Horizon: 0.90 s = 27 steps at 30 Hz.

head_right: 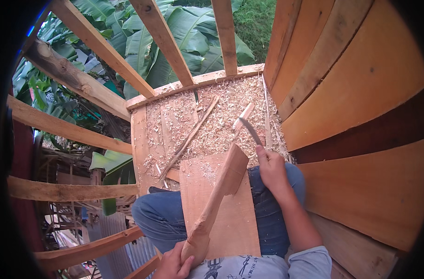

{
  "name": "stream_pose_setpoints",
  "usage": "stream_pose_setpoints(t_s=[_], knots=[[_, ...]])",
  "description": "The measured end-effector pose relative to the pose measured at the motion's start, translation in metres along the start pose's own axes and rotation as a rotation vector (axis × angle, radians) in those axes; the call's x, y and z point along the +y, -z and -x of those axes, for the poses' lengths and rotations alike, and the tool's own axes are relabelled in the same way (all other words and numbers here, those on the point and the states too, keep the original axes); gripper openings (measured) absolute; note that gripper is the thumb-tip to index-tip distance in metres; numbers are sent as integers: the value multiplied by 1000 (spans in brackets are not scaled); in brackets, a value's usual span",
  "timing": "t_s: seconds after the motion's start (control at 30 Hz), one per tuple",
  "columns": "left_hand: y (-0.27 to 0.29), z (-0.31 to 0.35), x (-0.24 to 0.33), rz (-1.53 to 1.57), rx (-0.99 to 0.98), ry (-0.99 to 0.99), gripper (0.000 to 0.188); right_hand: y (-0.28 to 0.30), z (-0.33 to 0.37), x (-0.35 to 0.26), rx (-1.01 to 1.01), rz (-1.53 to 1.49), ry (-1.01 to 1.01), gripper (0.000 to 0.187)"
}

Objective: The person sits cross-legged on a wooden platform and uses a curved knife to carve a rectangular piece of wood. They repeatedly shave thin layers from the wood's surface, creating a pile of wood shavings on the platform.

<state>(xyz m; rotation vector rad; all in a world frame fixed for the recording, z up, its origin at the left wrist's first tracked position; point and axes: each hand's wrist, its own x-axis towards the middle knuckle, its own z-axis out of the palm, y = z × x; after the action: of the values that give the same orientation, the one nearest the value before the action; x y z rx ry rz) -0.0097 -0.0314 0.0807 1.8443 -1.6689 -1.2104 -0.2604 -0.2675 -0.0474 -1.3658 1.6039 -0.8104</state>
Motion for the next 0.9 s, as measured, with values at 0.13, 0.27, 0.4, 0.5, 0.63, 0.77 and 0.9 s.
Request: stream_pose_setpoints(t_s=[0.13,0.27,0.4,0.5,0.63,0.77,0.9], knots=[[3,1,2,-45,22,-16,40,2,25,-41,-20,4,276,48],[4,-1,5,-8,28,9,40,5,56,-55,-253,69,380,43],[4,0,9,-2,5,34,39,13,78,-54,-293,264,395,39],[4,-2,12,-10,0,18,38,16,90,-53,-316,400,417,39],[3,0,13,-12,10,2,37,15,85,-49,-205,486,463,40],[2,3,16,-24,5,28,37,34,41,-22,9,445,255,43],[3,7,15,-54,0,-19,39,38,35,-38,12,312,127,44]])
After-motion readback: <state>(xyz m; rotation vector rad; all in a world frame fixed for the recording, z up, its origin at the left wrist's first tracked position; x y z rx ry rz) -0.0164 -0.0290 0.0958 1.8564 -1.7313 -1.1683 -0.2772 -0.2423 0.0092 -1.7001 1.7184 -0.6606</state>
